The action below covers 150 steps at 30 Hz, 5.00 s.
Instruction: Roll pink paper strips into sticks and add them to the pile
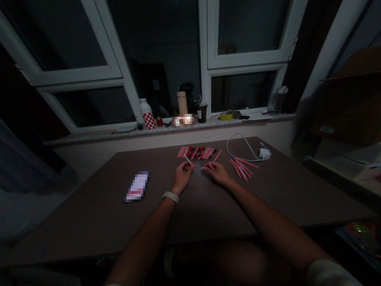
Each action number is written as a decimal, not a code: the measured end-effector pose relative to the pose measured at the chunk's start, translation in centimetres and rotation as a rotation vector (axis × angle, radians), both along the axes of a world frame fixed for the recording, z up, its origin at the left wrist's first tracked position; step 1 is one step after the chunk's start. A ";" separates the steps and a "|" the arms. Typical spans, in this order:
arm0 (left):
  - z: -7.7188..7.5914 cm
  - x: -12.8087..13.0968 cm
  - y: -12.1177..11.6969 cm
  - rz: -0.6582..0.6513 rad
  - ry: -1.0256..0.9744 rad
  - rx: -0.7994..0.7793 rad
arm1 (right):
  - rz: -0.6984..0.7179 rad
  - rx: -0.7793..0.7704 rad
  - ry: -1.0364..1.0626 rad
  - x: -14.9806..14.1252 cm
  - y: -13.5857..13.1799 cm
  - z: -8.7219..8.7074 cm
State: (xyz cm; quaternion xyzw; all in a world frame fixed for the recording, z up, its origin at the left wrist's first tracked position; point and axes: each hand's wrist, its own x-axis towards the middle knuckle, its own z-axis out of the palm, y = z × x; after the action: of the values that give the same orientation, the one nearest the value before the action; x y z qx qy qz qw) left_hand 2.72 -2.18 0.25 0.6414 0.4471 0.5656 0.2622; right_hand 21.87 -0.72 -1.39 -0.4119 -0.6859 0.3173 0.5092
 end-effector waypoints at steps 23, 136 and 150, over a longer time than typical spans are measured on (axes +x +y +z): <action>0.4 1.1 -1.3 -0.186 0.110 -0.071 | 0.154 0.037 -0.158 -0.5 -1.9 1.0; 0.6 0.5 -1.8 0.010 0.503 0.152 | 0.135 -0.059 0.172 -1.5 -1.0 1.8; 1.1 0.4 -1.8 0.090 0.450 0.235 | 0.091 0.006 0.102 -1.1 -0.5 1.4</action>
State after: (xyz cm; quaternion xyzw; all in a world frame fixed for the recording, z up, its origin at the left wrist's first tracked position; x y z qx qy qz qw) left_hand 3.08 -4.00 1.39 0.7566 0.4534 0.4681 0.0542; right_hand 20.75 -1.25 -0.03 -0.3622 -0.6780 0.3585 0.5297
